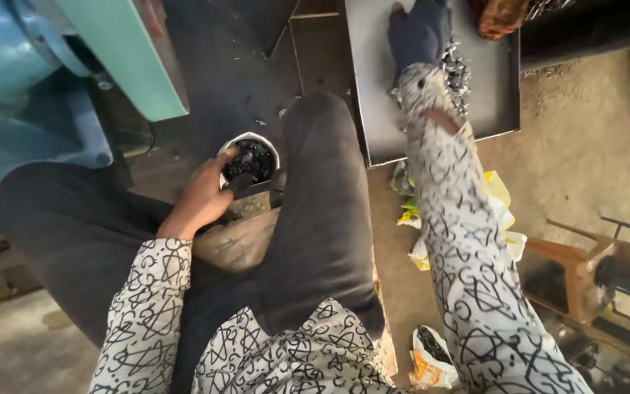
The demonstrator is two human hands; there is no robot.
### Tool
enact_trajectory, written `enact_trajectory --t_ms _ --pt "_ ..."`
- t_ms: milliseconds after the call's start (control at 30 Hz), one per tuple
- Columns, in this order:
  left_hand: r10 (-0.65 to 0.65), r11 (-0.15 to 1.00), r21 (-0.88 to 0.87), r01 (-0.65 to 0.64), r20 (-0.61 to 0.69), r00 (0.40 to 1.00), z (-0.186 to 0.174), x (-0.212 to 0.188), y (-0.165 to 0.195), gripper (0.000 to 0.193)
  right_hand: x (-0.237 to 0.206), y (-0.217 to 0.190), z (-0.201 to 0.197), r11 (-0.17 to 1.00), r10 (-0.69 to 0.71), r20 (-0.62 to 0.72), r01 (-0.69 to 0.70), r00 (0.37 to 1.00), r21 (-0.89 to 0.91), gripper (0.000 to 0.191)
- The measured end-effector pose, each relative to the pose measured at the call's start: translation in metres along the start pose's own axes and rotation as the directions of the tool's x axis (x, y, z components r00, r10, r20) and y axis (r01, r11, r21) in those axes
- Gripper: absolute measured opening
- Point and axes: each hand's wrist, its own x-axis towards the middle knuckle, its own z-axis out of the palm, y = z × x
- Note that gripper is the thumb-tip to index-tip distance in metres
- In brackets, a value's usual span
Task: The person sits on the floor holding a container of small metal pieces on their lap. They pick up one piece at a time, hold it against a running belt sander to grind it, producing sparks, then place the ground piece onto a metal tray beside them.
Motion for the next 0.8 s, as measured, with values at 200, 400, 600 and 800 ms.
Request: enact_trajectory --t_ms 200,400,600,800 --pt "0.093 0.996 -0.004 -0.093 -0.016 0.996 0.007 0.004 -0.009 0.068 -0.027 0.01 0.008 0.956 0.122 0.058 -0.133 0.991 0.261 0.018" --pt "0.102 0.933 -0.331 -0.143 -0.137 0.985 0.008 0.004 0.0 0.054 -0.045 -0.061 -0.038 0.659 0.288 -0.159 -0.075 0.944 0.748 0.016" --pt "-0.361 0.228 -0.974 0.016 -0.07 0.93 0.001 0.014 -0.008 0.026 -0.122 -0.22 -0.106 0.506 -0.139 -0.07 0.132 0.988 0.852 0.042" --pt "-0.086 0.752 -0.607 -0.258 -0.479 0.874 -0.015 -0.01 -0.023 0.038 -0.135 -0.251 -0.081 0.136 -0.287 0.269 -0.238 0.919 0.962 0.028"
